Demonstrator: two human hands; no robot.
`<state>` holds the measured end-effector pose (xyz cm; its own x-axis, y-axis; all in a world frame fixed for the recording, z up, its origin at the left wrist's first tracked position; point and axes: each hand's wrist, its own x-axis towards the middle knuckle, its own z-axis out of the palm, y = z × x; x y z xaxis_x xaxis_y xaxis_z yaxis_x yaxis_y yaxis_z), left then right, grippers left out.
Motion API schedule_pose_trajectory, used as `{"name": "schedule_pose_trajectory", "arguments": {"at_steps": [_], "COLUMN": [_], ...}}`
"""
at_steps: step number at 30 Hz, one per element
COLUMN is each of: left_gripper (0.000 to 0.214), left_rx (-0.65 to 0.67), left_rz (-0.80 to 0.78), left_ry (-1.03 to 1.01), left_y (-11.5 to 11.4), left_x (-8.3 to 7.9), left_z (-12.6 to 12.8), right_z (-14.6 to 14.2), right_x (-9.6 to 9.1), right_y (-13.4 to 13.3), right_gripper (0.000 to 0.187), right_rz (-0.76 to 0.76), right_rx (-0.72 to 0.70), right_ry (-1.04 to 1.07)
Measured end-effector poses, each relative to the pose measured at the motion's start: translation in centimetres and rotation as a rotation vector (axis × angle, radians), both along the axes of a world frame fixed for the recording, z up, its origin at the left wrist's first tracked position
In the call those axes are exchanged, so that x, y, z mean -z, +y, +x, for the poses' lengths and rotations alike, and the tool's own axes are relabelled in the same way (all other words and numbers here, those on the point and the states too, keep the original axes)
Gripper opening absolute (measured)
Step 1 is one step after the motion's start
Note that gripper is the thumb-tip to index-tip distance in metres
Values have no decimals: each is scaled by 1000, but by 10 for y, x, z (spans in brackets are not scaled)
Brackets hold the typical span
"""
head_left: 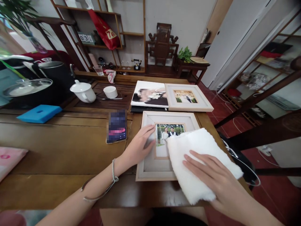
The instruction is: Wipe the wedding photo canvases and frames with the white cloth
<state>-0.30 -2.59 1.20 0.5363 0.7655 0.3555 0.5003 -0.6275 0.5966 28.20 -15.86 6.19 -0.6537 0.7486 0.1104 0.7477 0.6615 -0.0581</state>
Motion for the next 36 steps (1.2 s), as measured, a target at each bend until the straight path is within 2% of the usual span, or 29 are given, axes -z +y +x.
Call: {"name": "schedule_pose_trajectory", "arguments": {"at_steps": [3, 8, 11, 13, 15, 17, 19, 25, 28, 30, 32, 36], "left_gripper": [46, 47, 47, 47, 46, 46, 46, 45, 46, 46, 46, 46], "left_rx": [3, 12, 19, 20, 15, 13, 17, 9, 16, 26, 35, 36], "left_rz": [13, 22, 27, 29, 31, 31, 34, 47, 47, 54, 59, 50], "left_ry": [10, 32, 39, 38, 30, 23, 20, -6, 2, 11, 23, 42], "left_y": [1, 1, 0, 0, 0, 0, 0, 0, 0, 1, 1, 1], "left_x": [0, -1, -1, 0, 0, 1, 2, 2, 2, 2, 2, 0], "left_z": [-1, -2, -3, -3, -3, -3, -3, -2, -2, -2, -3, -3], "right_z": [14, 37, 31, 21, 12, 5, 3, -1, -2, 0, 3, 10], "right_x": [4, 14, 14, 12, 9, 7, 5, -4, -6, -5, -1, 4], "right_y": [17, 83, 123, 143, 152, 148, 127, 18, -17, -22, -12, 44], "right_gripper": [83, 73, 69, 71, 75, 79, 81, 97, 90, 87, 88, 83], "right_rz": [29, 78, 164, 185, 154, 103, 59, -29, -14, 7, 25, 54], "right_rx": [39, 168, 296, 327, 302, 252, 207, 59, -12, -48, -23, 156], "right_ry": [28, 164, 233, 162, 55, -17, -48, -36, -9, 5, -5, -1]}}
